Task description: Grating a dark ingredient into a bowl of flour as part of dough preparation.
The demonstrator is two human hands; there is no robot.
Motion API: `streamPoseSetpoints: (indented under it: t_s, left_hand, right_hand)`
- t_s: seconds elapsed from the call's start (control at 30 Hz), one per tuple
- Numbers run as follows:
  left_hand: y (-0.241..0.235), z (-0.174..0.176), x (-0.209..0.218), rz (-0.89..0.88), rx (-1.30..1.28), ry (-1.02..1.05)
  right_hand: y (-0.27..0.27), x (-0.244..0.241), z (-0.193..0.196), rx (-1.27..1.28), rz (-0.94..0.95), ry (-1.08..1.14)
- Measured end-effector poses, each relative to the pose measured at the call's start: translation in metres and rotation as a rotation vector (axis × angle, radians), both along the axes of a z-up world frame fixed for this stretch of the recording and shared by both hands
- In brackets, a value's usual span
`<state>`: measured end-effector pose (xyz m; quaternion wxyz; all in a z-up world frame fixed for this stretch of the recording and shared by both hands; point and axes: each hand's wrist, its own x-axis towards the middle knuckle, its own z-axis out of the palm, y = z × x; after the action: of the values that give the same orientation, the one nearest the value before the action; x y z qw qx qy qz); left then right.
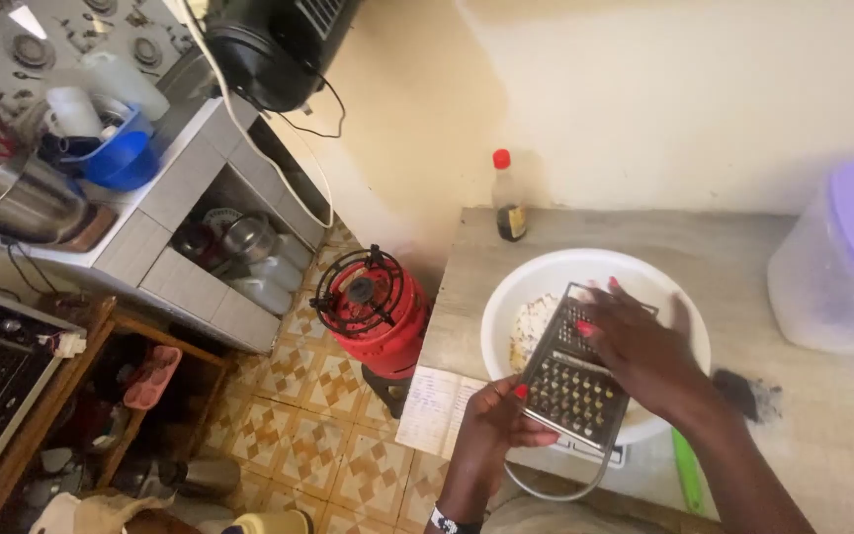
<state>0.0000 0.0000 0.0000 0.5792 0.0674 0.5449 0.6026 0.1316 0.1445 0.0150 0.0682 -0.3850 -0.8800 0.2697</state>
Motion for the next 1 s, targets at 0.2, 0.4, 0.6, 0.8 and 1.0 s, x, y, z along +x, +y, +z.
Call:
streamPoseSetpoints:
  t_s: [0.2, 0.4, 0.6, 0.8, 1.0]
  left_hand:
    - [0.000, -0.012, -0.003, 0.056, 0.020, -0.107]
    - [0.002, -0.018, 0.007, 0.052, 0.038, -0.129]
    - [-0.002, -0.022, 0.003, 0.053, 0.118, -0.153]
    - [0.003, -0.029, 0.008, 0.049, 0.059, -0.174]
    - [0.001, -0.030, 0.003, 0.066, 0.107, -0.174]
  right_hand:
    - [-0.019, -0.003, 0.053, -0.017, -0.084, -0.390]
    - [-0.014, -0.005, 0.022, -0.018, 0.092, -0.224]
    - [-0.041, -0.002, 0.104, 0.060, 0.013, -0.691]
    - [-0.028, -0.004, 0.034, -0.008, 0.131, -0.349]
    - [-0.013, 0.024, 0.019, 0.224, -0.007, -0.268]
